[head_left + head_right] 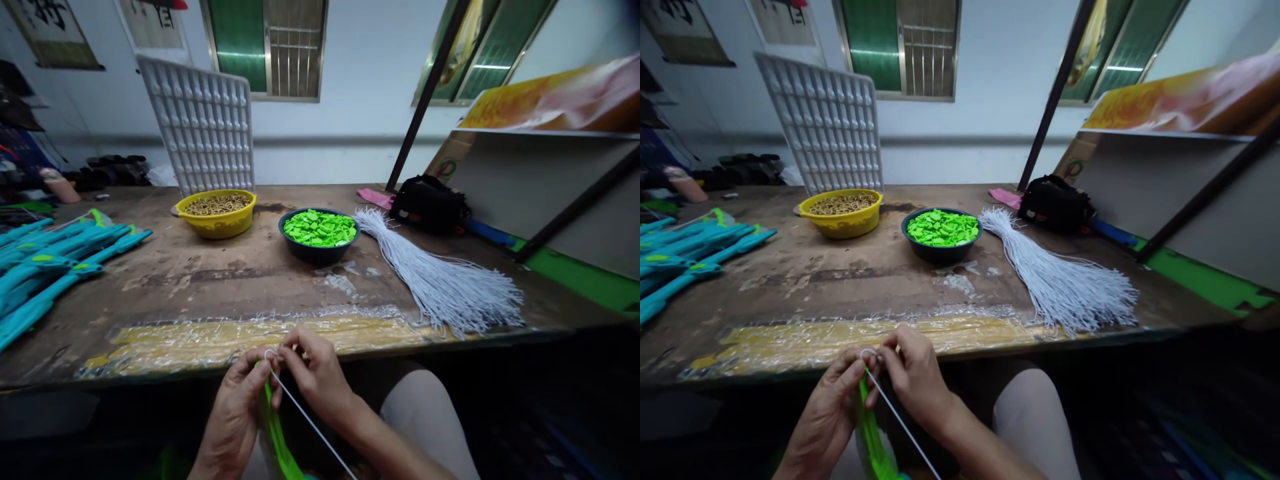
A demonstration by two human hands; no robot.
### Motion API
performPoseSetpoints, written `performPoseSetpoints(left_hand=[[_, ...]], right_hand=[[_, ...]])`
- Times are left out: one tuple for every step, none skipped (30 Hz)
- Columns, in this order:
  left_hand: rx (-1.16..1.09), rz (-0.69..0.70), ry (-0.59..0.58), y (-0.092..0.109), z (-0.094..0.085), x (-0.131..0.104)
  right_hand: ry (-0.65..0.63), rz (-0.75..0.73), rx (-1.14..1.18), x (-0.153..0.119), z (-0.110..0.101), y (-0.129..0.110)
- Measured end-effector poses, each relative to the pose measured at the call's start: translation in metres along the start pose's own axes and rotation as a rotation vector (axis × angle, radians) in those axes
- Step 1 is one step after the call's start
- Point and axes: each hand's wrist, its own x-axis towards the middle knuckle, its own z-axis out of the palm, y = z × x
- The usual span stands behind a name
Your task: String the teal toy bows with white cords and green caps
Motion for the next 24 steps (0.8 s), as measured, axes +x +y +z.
performPoseSetpoints(left_hand=[[0.005,-0.001,0.027,-0.003,-0.001,0.000],[0.016,0.002,0.050,-0.006,-0.001,0.000],[0.032,0.010,0.064,-0.008,-0.002,0.000],[0.054,0.021,0.069,-0.010,-0.002,0.000],[0.078,0.035,0.064,-0.011,-0.001,0.000],[0.101,0.051,0.053,-0.012,0.000,0.000],[0.120,0.064,0.049,-0.012,0.001,0.000],[0.137,0.072,0.053,-0.012,0.002,0.000],[0.151,0.074,0.068,-0.012,0.003,0.000],[0.166,0.073,0.082,-0.013,0.004,-0.001],[0.184,0.074,0.093,-0.013,0.005,-0.002],[0.209,0.073,0.093,-0.013,0.005,-0.003],[0.236,0.076,0.084,-0.014,0.006,-0.004],[0.259,0.080,0.060,-0.014,0.006,-0.005],[0.278,0.081,0.035,-0.015,0.007,-0.006],[0.288,0.079,0.012,-0.016,0.007,-0.007],[0.289,0.069,-0.007,-0.016,0.008,-0.007],[0.279,0.053,-0.018,-0.017,0.009,-0.007],[0.255,0.032,-0.019,-0.017,0.010,-0.007],[0.221,0.008,-0.009,-0.016,0.012,-0.008],[0.181,-0.014,0.009,-0.016,0.014,-0.008],[0.140,-0.030,0.026,-0.015,0.016,-0.008],[0.106,-0.038,0.043,-0.014,0.019,-0.009],[0.086,-0.038,0.054,-0.013,0.021,-0.010]], right_hand=[[-0.036,-0.047,0.010,-0.006,-0.003,-0.002],[-0.075,-0.100,0.024,-0.010,-0.006,-0.005],[-0.113,-0.145,0.039,-0.012,-0.010,-0.008],[-0.138,-0.173,0.055,-0.013,-0.014,-0.010],[-0.148,-0.177,0.069,-0.012,-0.017,-0.012],[-0.143,-0.161,0.082,-0.011,-0.020,-0.014],[-0.131,-0.134,0.095,-0.010,-0.022,-0.015],[-0.119,-0.098,0.116,-0.008,-0.023,-0.015],[-0.114,-0.045,0.153,-0.006,-0.024,-0.016],[-0.113,0.027,0.208,-0.004,-0.024,-0.017],[-0.118,0.117,0.283,-0.002,-0.024,-0.017],[-0.127,0.216,0.374,0.000,-0.024,-0.018],[-0.143,0.319,0.469,0.002,-0.024,-0.019],[-0.164,0.412,0.559,0.003,-0.024,-0.020],[-0.188,0.488,0.635,0.005,-0.023,-0.020],[-0.205,0.539,0.691,0.005,-0.022,-0.021],[-0.209,0.574,0.728,0.005,-0.020,-0.021],[-0.194,0.590,0.751,0.003,-0.018,-0.021],[-0.163,0.592,0.767,0.001,-0.016,-0.021],[-0.125,0.583,0.779,-0.001,-0.013,-0.020],[-0.087,0.570,0.783,-0.004,-0.011,-0.020],[-0.064,0.558,0.787,-0.007,-0.010,-0.020],[-0.057,0.547,0.790,-0.010,-0.010,-0.019],[-0.059,0.534,0.788,-0.013,-0.010,-0.019]])
